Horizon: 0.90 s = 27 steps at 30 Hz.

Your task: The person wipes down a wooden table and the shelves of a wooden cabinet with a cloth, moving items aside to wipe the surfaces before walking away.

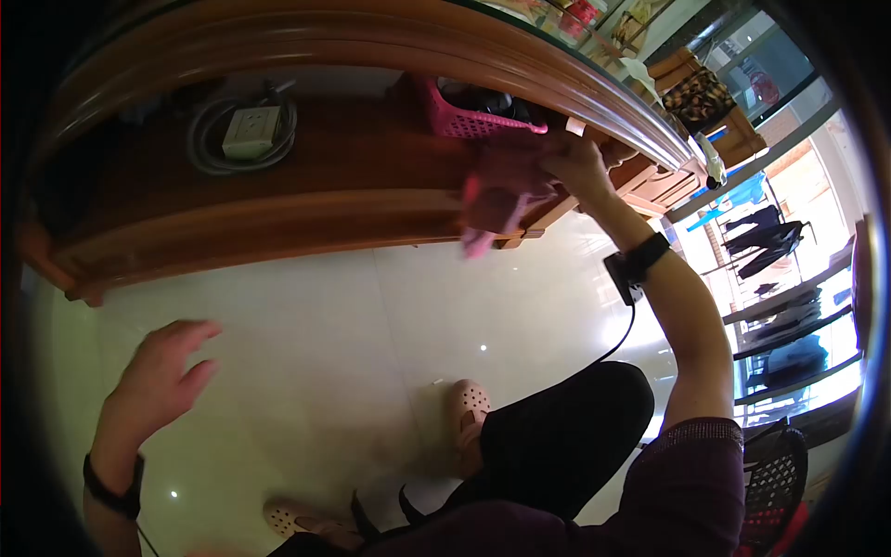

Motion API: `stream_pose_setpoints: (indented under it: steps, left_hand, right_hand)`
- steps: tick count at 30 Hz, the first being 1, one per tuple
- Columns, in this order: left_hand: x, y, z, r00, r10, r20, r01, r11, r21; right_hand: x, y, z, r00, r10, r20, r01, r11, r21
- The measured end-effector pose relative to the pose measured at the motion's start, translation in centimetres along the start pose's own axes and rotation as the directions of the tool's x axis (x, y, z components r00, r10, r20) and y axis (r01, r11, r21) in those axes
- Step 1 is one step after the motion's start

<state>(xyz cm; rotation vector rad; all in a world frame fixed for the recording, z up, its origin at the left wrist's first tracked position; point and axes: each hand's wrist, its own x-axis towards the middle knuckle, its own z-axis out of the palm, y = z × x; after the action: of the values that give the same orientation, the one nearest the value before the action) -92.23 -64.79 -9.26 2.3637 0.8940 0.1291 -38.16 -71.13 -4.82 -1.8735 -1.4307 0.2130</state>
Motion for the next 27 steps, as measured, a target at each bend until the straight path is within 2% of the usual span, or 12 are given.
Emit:
stream_pose_setpoints:
  steps: [1, 3, 5, 9, 11, 13, 15, 17, 19, 20, 23, 27]
  left_hand:
    - [2.3, 1.6, 0.4, 0.998, 0.039, 0.051, -0.034, 0.994, -0.106]
    - [6.1, 5.2, 2.1, 0.992, -0.039, 0.121, 0.082, 0.923, -0.376]
    - [9.4, 6.2, 6.3, 0.994, 0.020, -0.107, -0.076, 0.830, -0.553]
    - [16.4, 6.0, 11.0, 0.969, 0.017, -0.247, -0.172, 0.762, -0.624]
    - [17.5, 5.0, 11.6, 0.990, -0.085, 0.109, 0.120, 0.147, -0.982]
    - [16.5, 6.2, 11.4, 0.997, -0.040, 0.068, 0.074, 0.164, -0.984]
    - [15.8, 7.2, 11.4, 0.974, -0.212, -0.074, -0.014, 0.272, -0.962]
    - [15.1, 8.9, 9.4, 0.979, -0.192, -0.063, 0.026, 0.429, -0.903]
    - [14.9, 9.1, 8.3, 0.982, -0.017, 0.188, 0.155, 0.638, -0.754]
    - [15.4, 8.8, 8.7, 0.981, 0.192, 0.037, -0.093, 0.621, -0.778]
    - [14.1, 10.0, 7.2, 0.973, 0.213, -0.091, -0.231, 0.852, -0.469]
    - [11.2, 10.3, 1.5, 0.995, 0.104, -0.010, -0.104, 0.990, -0.094]
  right_hand:
    - [-0.1, -2.0, 1.7, 0.990, 0.142, 0.002, -0.141, 0.982, 0.124]
    - [-1.0, -5.9, 5.0, 0.997, -0.048, -0.060, 0.065, 0.945, 0.319]
    - [-1.1, -9.2, 6.7, 0.995, -0.005, 0.098, -0.037, 0.906, 0.423]
    - [-2.6, -13.7, 9.7, 0.945, -0.256, 0.204, 0.029, 0.684, 0.729]
    - [-3.3, -12.6, 10.9, 0.887, -0.424, 0.185, 0.251, 0.777, 0.578]
    - [-4.3, -9.6, 12.7, 0.867, -0.421, 0.267, 0.231, 0.815, 0.532]
    - [-5.4, -5.4, 16.1, 0.892, -0.378, 0.249, 0.228, 0.850, 0.474]
    - [-7.7, -7.4, 14.5, 0.714, -0.134, 0.688, -0.595, 0.403, 0.696]
    - [-8.0, -5.8, 15.8, 0.854, -0.142, 0.501, -0.411, 0.408, 0.815]
    - [-7.8, -4.7, 15.7, 0.879, -0.128, 0.460, -0.391, 0.361, 0.847]
    - [-8.5, -2.3, 12.9, 0.947, 0.138, 0.290, -0.321, 0.382, 0.867]
    - [-10.0, 9.3, 10.0, 0.864, 0.446, -0.234, -0.030, 0.508, 0.861]
